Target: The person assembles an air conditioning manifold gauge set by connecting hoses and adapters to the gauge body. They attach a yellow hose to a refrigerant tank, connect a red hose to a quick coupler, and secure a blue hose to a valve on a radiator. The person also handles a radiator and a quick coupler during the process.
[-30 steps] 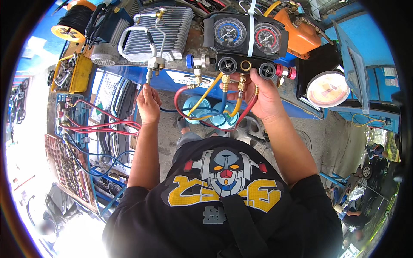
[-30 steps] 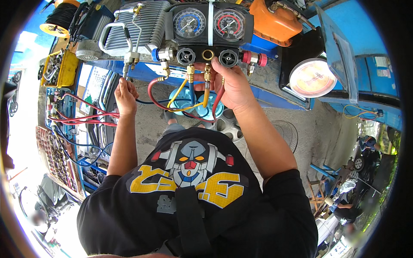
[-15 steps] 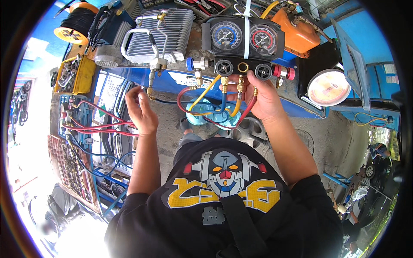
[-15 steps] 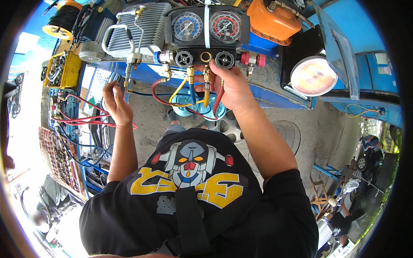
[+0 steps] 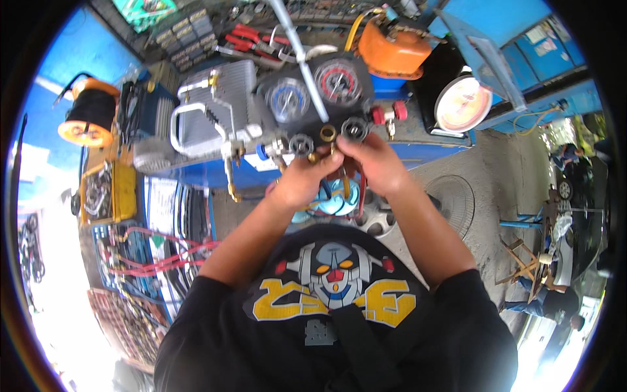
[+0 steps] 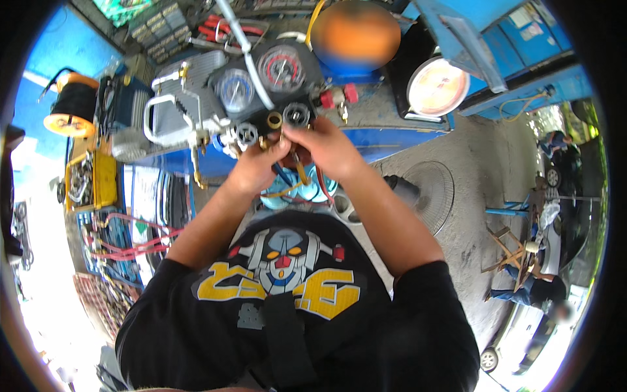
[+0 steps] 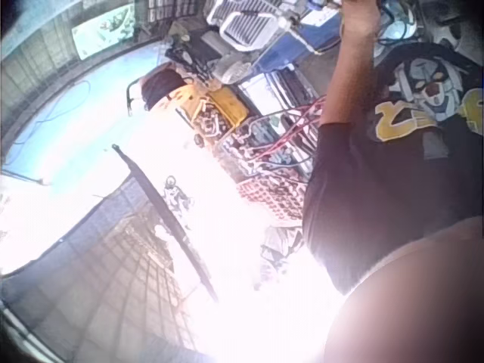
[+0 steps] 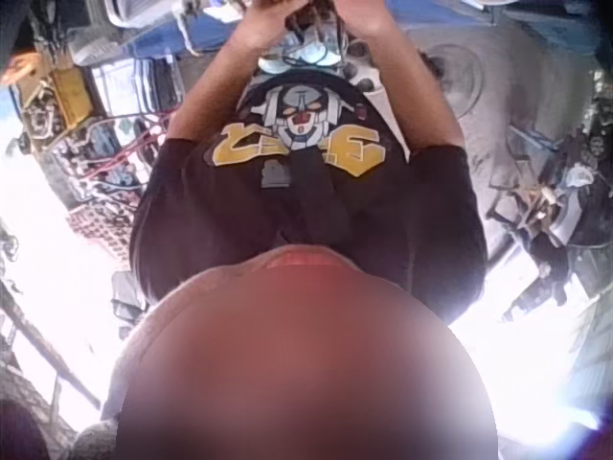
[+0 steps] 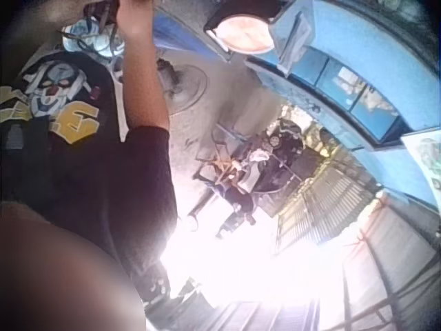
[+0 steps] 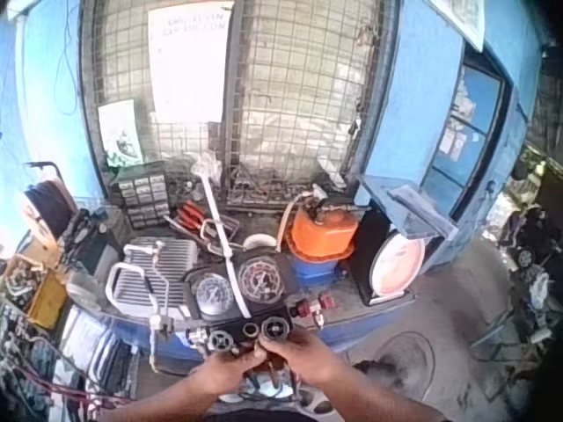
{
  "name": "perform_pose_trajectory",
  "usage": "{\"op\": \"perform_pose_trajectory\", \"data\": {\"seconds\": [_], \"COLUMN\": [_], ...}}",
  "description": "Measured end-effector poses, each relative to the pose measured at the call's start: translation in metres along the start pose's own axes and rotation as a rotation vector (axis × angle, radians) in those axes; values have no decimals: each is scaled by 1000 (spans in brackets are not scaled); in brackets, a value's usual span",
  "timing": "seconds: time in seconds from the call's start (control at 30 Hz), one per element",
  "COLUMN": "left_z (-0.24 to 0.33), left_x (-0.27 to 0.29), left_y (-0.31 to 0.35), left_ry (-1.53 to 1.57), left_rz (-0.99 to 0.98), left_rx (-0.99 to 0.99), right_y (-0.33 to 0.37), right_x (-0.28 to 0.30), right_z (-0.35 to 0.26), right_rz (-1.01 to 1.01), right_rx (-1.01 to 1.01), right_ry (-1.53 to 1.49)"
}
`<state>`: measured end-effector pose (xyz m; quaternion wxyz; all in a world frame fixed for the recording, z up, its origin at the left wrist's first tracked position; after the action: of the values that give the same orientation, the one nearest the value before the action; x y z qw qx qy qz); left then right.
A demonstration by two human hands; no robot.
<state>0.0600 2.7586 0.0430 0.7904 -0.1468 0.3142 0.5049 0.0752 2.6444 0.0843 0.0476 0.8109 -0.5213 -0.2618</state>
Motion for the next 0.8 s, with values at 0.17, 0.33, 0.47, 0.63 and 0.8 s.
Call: {"op": "perform_pose_trajectory", "data": {"seconds": [0.17, 0.33, 0.47, 0.63, 0.8], "left_z": [2, 5, 17, 25, 23], "left_x": [-2, 4, 4, -3, -9], "left_y": [11, 15, 18, 29, 37], "left_ry": [18, 63, -29, -166, -217], "left_rz": [-100, -94, -98, -52, -25], "left_rx": [-8, 116, 102, 40, -14], "right_y": [34, 88, 94, 71, 57], "right_x": [-13, -26, -41, -57, -54], "right_z": [-21, -52, -85, -86, -84], "right_rz": [245, 510, 531, 481, 398], "right_rx": [229, 461, 631, 645, 755], "right_ry": [828, 1085, 1179, 1296, 1417]}}
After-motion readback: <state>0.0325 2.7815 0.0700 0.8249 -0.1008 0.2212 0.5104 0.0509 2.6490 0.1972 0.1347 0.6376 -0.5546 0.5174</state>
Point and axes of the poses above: each hand's wrist, its own y-axis away from the middle knuckle, its own x-axis out of the back of the hand, z = x × y, the point moved 7 cm from there along -y, towards the middle knuckle, and after that the axes turned 1 degree about y, right-handed, at the moved point
